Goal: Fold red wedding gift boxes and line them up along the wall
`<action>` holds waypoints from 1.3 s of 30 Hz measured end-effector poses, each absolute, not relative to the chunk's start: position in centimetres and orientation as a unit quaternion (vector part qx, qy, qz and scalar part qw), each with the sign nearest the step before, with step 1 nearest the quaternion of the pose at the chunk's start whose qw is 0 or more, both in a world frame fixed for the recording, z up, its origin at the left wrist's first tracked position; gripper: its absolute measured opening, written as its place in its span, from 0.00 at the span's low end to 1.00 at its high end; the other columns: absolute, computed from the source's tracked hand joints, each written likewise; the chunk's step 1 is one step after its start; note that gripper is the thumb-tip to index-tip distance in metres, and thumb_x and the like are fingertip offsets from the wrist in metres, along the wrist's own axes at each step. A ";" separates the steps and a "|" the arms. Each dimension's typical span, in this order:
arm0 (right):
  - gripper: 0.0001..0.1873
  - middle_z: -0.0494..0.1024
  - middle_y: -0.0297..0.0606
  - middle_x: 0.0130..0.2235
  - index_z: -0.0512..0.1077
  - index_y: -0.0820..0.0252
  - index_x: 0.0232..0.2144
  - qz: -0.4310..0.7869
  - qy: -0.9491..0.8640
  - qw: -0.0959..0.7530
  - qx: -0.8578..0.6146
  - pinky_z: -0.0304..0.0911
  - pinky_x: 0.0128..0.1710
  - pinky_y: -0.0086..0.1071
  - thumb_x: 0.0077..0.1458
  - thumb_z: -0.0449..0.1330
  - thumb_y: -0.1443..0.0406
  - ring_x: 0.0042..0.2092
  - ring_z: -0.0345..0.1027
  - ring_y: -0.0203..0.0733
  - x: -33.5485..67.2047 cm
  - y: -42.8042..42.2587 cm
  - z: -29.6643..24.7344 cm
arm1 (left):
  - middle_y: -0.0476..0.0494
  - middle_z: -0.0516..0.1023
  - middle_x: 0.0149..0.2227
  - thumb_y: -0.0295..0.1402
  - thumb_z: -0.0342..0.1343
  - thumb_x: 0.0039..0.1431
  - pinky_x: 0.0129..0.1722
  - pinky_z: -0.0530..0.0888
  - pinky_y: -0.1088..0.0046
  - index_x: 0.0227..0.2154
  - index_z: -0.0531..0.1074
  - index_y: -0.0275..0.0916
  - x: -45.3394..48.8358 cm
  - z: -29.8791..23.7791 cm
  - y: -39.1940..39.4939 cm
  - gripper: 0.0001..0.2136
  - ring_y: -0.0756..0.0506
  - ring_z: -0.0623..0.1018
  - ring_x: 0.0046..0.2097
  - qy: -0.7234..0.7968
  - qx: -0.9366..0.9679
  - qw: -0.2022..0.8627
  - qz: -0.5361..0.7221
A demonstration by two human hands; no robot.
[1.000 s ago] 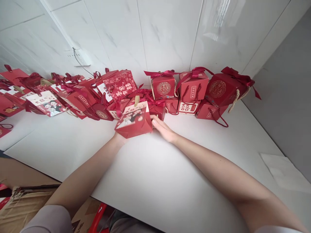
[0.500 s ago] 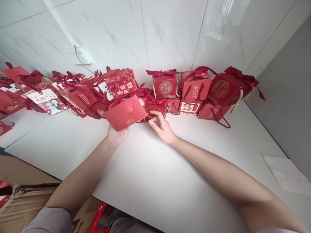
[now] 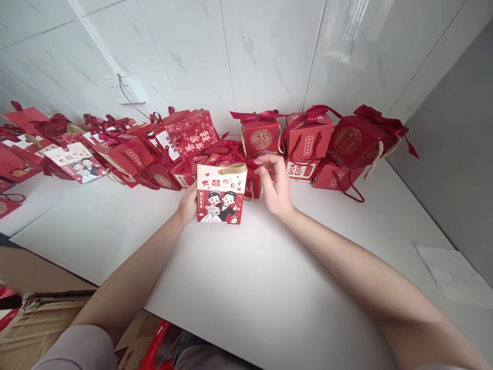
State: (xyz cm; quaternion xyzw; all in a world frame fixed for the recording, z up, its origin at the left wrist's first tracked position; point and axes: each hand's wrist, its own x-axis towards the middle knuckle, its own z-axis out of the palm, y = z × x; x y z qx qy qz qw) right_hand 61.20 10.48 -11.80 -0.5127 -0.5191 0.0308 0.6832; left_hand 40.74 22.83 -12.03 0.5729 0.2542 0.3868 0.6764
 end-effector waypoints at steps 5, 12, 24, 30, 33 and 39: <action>0.17 0.68 0.44 0.60 0.66 0.48 0.58 -0.093 -0.688 0.555 -0.457 0.61 0.60 0.53 0.68 0.54 0.58 0.62 0.61 0.56 60.9 9.1 -9.0 | 0.39 0.80 0.45 0.64 0.47 0.58 0.53 0.74 0.59 0.50 0.74 0.41 41.0 -11.5 22.1 0.33 0.39 0.79 0.49 0.144 0.628 0.624 0.442; 0.11 0.77 0.42 0.53 0.73 0.54 0.50 -0.050 -0.765 0.475 -0.433 0.69 0.51 0.40 0.68 0.55 0.66 0.52 0.73 0.46 60.2 9.0 -8.1 | 0.45 0.80 0.34 0.44 0.69 0.49 0.36 0.74 0.73 0.36 0.78 0.38 40.5 -10.3 21.0 0.17 0.46 0.79 0.36 0.190 0.732 0.522 0.394; 0.09 0.83 0.39 0.37 0.73 0.59 0.37 0.205 -0.735 0.476 -0.437 0.71 0.34 0.30 0.59 0.66 0.60 0.37 0.77 0.41 62.9 8.6 -6.2 | 0.46 0.78 0.30 0.45 0.69 0.48 0.32 0.73 0.75 0.29 0.79 0.36 40.7 -10.8 21.5 0.15 0.48 0.77 0.32 0.229 0.725 0.533 0.371; 0.11 0.83 0.38 0.34 0.74 0.59 0.34 0.289 -0.678 0.522 -0.429 0.72 0.34 0.31 0.58 0.67 0.58 0.34 0.75 0.39 62.9 9.0 -7.0 | 0.46 0.78 0.30 0.44 0.68 0.50 0.32 0.74 0.75 0.30 0.79 0.36 40.8 -10.8 21.5 0.15 0.47 0.78 0.33 0.221 0.730 0.527 0.375; 0.12 0.83 0.38 0.33 0.74 0.59 0.34 0.288 -0.663 0.536 -0.436 0.72 0.33 0.32 0.57 0.68 0.57 0.32 0.75 0.40 62.7 9.1 -7.5 | 0.46 0.78 0.29 0.43 0.68 0.50 0.31 0.73 0.75 0.28 0.78 0.36 40.9 -10.8 21.3 0.14 0.47 0.78 0.32 0.229 0.733 0.506 0.393; 0.15 0.84 0.39 0.36 0.73 0.57 0.37 0.252 -0.621 0.595 -0.445 0.73 0.35 0.34 0.56 0.69 0.55 0.35 0.78 0.43 61.9 9.7 -9.2 | 0.46 0.78 0.27 0.45 0.67 0.51 0.29 0.72 0.75 0.27 0.78 0.36 41.2 -11.1 20.7 0.15 0.48 0.76 0.30 0.262 0.705 0.466 0.466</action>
